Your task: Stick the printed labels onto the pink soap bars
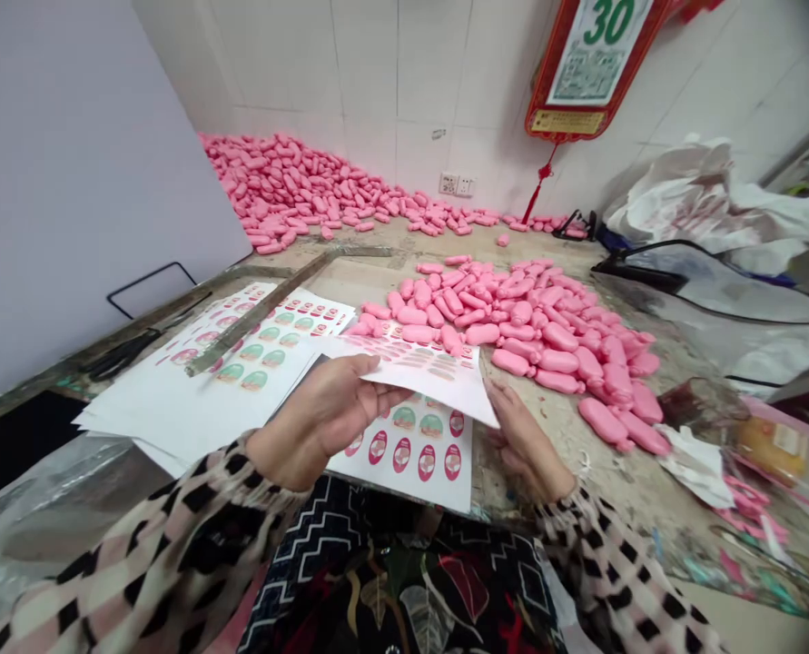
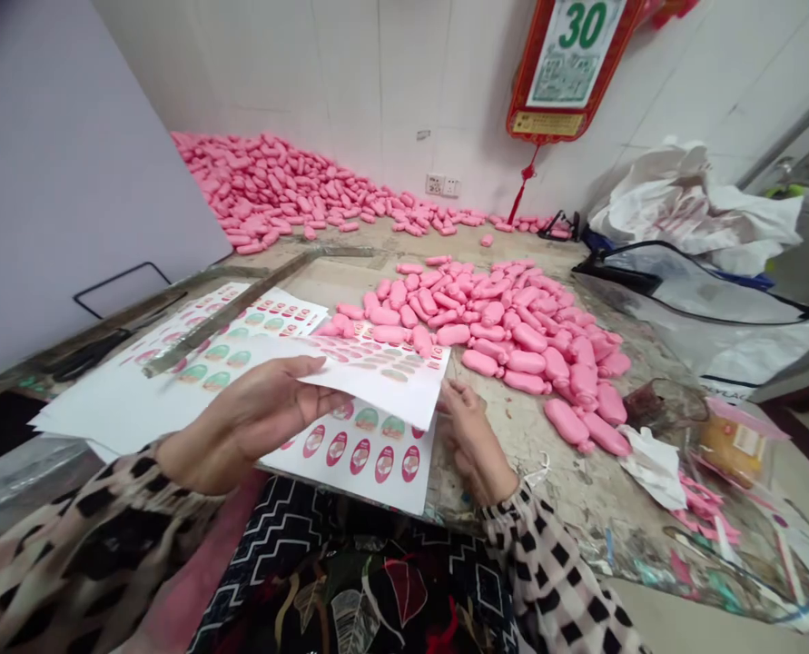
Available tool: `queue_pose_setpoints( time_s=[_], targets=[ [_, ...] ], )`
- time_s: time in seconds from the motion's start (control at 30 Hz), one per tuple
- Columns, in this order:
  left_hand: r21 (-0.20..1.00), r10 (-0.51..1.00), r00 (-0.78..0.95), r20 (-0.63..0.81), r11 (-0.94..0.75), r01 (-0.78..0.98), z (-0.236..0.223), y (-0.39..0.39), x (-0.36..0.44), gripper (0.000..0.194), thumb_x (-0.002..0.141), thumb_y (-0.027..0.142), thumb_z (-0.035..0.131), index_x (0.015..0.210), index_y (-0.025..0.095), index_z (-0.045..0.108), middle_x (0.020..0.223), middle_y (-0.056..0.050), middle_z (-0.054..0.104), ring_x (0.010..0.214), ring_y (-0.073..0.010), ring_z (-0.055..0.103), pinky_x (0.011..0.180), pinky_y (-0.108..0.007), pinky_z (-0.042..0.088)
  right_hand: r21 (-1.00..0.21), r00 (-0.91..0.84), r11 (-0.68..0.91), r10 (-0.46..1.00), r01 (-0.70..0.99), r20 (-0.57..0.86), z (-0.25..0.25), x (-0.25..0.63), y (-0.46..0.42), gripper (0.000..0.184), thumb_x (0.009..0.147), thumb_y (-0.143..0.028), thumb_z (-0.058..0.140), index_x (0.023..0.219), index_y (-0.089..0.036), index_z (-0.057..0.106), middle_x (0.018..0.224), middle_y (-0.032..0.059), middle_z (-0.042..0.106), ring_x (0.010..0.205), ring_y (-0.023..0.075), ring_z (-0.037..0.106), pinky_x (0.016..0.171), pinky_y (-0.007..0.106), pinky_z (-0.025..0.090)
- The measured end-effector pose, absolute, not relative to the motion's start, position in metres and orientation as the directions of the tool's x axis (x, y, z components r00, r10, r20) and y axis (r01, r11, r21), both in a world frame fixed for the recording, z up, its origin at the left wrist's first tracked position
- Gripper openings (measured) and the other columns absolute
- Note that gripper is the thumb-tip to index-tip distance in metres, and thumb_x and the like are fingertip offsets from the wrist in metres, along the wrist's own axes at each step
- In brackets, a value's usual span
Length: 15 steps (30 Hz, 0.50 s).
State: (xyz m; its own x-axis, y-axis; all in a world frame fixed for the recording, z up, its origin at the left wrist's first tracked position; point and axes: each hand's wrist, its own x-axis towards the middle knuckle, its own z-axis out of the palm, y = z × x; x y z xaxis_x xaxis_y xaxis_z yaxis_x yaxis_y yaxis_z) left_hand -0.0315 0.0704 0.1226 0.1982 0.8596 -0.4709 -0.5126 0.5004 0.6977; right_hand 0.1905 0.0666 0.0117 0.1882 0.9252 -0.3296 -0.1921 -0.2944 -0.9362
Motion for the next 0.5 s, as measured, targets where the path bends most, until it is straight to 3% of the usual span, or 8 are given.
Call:
queue_pose_setpoints(
  time_s=[0.07,0.17,0.37,0.5],
  targets=[
    [0.694,0.857,0.217,-0.467,0.508,-0.511,0.136,0.073,-0.031,0.036,0.080,0.001,0.040,0.114,0.003,0.050,0.102,-0.020,0.064,0.088,-0.0244,0.065,0.074,-0.035,0.055,-0.768,-0.026,-0.416,0.886,-0.487,-0.463,0.016,0.190,0.072,0.033,0.073,-0.049,0.060,0.086,-0.020,0.053,0.055,-0.0063,0.053,0.032,0.0016,0.017,0.032,0.015,0.012],
    [0.700,0.863,0.240,-0.444,0.501,-0.509,0.152,0.073,-0.035,0.038,0.079,-0.001,0.037,0.115,0.000,0.050,0.103,-0.020,0.063,0.094,-0.0252,0.064,0.077,-0.034,0.055,-0.603,-0.138,-0.404,0.888,-0.688,-0.438,0.028,0.192,0.083,0.026,0.074,-0.042,0.061,0.075,-0.020,0.049,0.048,-0.0084,0.048,0.030,0.0005,0.014,0.031,0.014,0.011],
    [0.682,0.850,0.277,-0.448,0.525,-0.508,0.172,0.053,-0.064,0.033,0.080,0.001,0.042,0.110,0.004,0.056,0.099,-0.017,0.065,0.095,-0.0291,0.064,0.075,-0.037,0.057,-0.671,-0.015,-0.290,0.923,-0.683,-0.384,0.038,0.193,0.095,0.026,0.074,-0.041,0.061,0.072,-0.020,0.048,0.046,-0.0080,0.048,0.029,0.0016,0.017,0.028,0.015,0.011],
    [0.683,0.823,0.152,-0.547,0.544,-0.488,0.168,0.027,-0.094,0.032,0.075,0.000,0.053,0.104,0.009,0.061,0.092,-0.013,0.068,0.088,-0.0304,0.066,0.069,-0.036,0.059,-0.670,-0.041,-0.394,0.878,-0.630,-0.477,0.023,0.186,0.080,0.028,0.070,-0.031,0.066,0.064,-0.020,0.041,0.037,-0.0119,0.033,0.029,0.0019,0.015,0.028,0.014,0.013]
  ],
)
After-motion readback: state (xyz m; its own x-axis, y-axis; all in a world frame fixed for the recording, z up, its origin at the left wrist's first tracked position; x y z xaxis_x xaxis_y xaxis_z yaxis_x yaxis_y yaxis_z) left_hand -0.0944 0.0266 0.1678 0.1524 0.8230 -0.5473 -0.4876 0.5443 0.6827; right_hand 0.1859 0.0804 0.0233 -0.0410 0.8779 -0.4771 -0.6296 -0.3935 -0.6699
